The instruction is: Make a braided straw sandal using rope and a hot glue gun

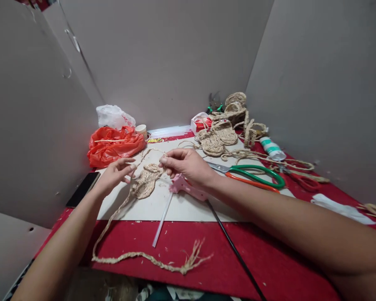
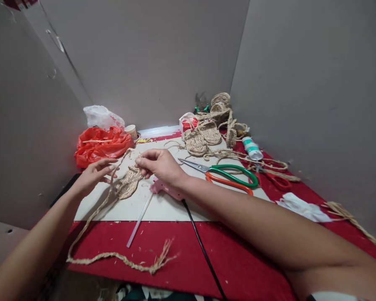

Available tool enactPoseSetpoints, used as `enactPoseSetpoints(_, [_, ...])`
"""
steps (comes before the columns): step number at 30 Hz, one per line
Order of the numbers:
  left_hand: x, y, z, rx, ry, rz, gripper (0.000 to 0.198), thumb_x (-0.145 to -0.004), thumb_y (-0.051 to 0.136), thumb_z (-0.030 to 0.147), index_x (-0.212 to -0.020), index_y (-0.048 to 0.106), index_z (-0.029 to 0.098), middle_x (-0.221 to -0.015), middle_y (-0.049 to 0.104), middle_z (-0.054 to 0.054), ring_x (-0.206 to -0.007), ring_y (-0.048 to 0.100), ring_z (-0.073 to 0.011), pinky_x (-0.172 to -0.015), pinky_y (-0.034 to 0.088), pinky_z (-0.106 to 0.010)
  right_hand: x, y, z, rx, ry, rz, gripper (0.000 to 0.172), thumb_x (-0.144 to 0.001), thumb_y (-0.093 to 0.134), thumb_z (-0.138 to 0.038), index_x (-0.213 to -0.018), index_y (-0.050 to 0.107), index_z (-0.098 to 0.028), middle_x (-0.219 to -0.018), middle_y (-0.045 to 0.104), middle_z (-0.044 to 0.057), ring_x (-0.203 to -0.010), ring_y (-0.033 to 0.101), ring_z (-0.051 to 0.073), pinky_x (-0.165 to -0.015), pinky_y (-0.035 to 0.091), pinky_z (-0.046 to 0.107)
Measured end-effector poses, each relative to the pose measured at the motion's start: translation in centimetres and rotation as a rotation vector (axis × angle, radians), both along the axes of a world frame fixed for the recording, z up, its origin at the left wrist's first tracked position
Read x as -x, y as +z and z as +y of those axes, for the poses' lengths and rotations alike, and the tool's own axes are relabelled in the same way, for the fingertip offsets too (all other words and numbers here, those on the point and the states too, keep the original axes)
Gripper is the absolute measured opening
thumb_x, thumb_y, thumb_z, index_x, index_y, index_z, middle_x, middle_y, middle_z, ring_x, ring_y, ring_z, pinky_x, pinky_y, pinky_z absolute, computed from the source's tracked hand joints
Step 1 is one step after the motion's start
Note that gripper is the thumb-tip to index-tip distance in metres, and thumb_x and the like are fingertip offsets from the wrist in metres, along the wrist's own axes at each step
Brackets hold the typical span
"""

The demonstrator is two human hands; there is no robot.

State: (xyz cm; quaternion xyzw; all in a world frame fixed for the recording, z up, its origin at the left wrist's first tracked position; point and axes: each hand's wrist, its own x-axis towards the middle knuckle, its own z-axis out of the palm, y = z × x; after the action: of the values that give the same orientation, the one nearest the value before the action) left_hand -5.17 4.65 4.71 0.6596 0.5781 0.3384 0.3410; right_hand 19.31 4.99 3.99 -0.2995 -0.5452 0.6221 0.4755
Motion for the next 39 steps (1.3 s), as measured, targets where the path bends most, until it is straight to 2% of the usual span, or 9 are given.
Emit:
enactPoseSetpoints(3, [0.5,-1.5,1.1,0.099,0.048,0.143,0.064,-0.063,0.075,0.05,-0.112,0.06,0.012,-0.086,0.067,-0.007,-0.07,0.062,-0.0179,-0.06,0.049,-0.029,-0.3,0.3,0.4,-0.071,-0.055,-0.029,0.015,-0.075,0.069,-0.028,-0.07,0.064,-0.014,-0.06,0.061,-0.002,-0.051,0.053,0.006,-0.047,0.043,0.019])
enactPoseSetpoints(8, [-0.8,-3.5,1.1,0.082,0.018,0.211,0.057,-0.063,0.075,0.042,-0.11,0.058,0.014,-0.071,0.062,0.0,-0.059,0.057,-0.0149,-0.054,0.043,-0.026,-0.3,-0.1,0.5,-0.215,-0.119,-0.116,0.018,-0.075,0.067,-0.031,-0.069,0.061,-0.015,-0.055,0.056,-0.004,-0.049,0.05,0.006,-0.049,0.042,0.02])
enactPoseSetpoints(16, [-1.4,-3.1,-2.4,0.324,-0.064,0.063,0.048,-0.073,0.066,0.035,-0.113,0.053,0.014,-0.059,0.058,0.003,-0.051,0.055,-0.0141,-0.052,0.044,-0.026,-0.3,-0.9,1.4,-0.192,-0.134,-0.165,0.019,-0.078,0.065,-0.032,-0.071,0.061,-0.015,-0.057,0.059,-0.002,-0.049,0.052,0.007,-0.046,0.042,0.02])
enactPoseSetpoints(22, [-0.1,-2.8,-2.1,-0.047,0.077,0.11,0.053,-0.075,0.067,0.046,-0.114,0.057,0.012,-0.087,0.067,-0.007,-0.077,0.063,-0.0186,-0.072,0.05,-0.032,-0.2,-1.1,1.0,-0.111,-0.019,-0.196,0.017,-0.08,0.065,-0.032,-0.076,0.064,-0.015,-0.062,0.061,-0.001,-0.054,0.054,0.007,-0.052,0.045,0.02])
enactPoseSetpoints(25, [0.0,-2.6,-1.1,-0.114,0.13,-0.007,0.062,-0.077,0.065,0.048,-0.125,0.05,0.012,-0.095,0.068,-0.01,-0.077,0.064,-0.0185,-0.07,0.053,-0.032,0.1,-1.2,0.6,0.022,0.033,-0.19,0.013,-0.079,0.065,-0.028,-0.079,0.066,-0.016,-0.065,0.061,0.0,-0.056,0.054,0.008,-0.05,0.045,0.02])
enactPoseSetpoints(28, [0.1,-2.0,-0.1,-0.277,0.238,0.049,0.076,-0.075,0.069,0.046,-0.139,0.039,0.018,-0.118,0.062,-0.015,-0.078,0.065,-0.0176,-0.067,0.053,-0.031,0.2,-1.1,0.4,0.154,0.104,-0.197,0.01,-0.077,0.065,-0.026,-0.081,0.066,-0.017,-0.065,0.06,0.0,-0.053,0.053,0.009,-0.042,0.041,0.02])
enactPoseSetpoints(30, [0.3,-1.7,0.5,-0.356,0.226,0.101,0.076,-0.074,0.07,0.042,-0.141,0.04,0.021,-0.125,0.06,-0.015,-0.079,0.066,-0.0174,-0.067,0.054,-0.031,0.1,-0.9,0.5,0.184,0.162,-0.24,0.011,-0.075,0.066,-0.026,-0.082,0.066,-0.017,-0.064,0.06,0.0,-0.05,0.052,0.009,-0.04,0.039,0.02])
enactPoseSetpoints(35, [0.2,-1.7,1.4,-0.36,0.029,0.158,0.036,-0.079,0.064,0.038,-0.109,0.068,0.019,-0.097,0.073,-0.007,-0.07,0.064,-0.016,-0.062,0.052,-0.028,-0.2,-0.2,1.6,0.0,0.223,-0.387,0.006,-0.073,0.064,-0.02,-0.077,0.066,-0.015,-0.065,0.061,-0.001,-0.057,0.052,0.008,-0.051,0.042,0.02])
enactPoseSetpoints(39, [-0.2,-2.3,1.1,-0.355,-0.038,0.175,0.026,-0.08,0.063,0.037,-0.095,0.074,0.019,-0.081,0.075,-0.004,-0.066,0.064,-0.0156,-0.062,0.052,-0.027,-0.2,-0.4,2.7,-0.125,0.2,-0.457,0.007,-0.072,0.062,-0.017,-0.076,0.067,-0.016,-0.071,0.061,-0.001,-0.066,0.054,0.009,-0.06,0.044,0.021])
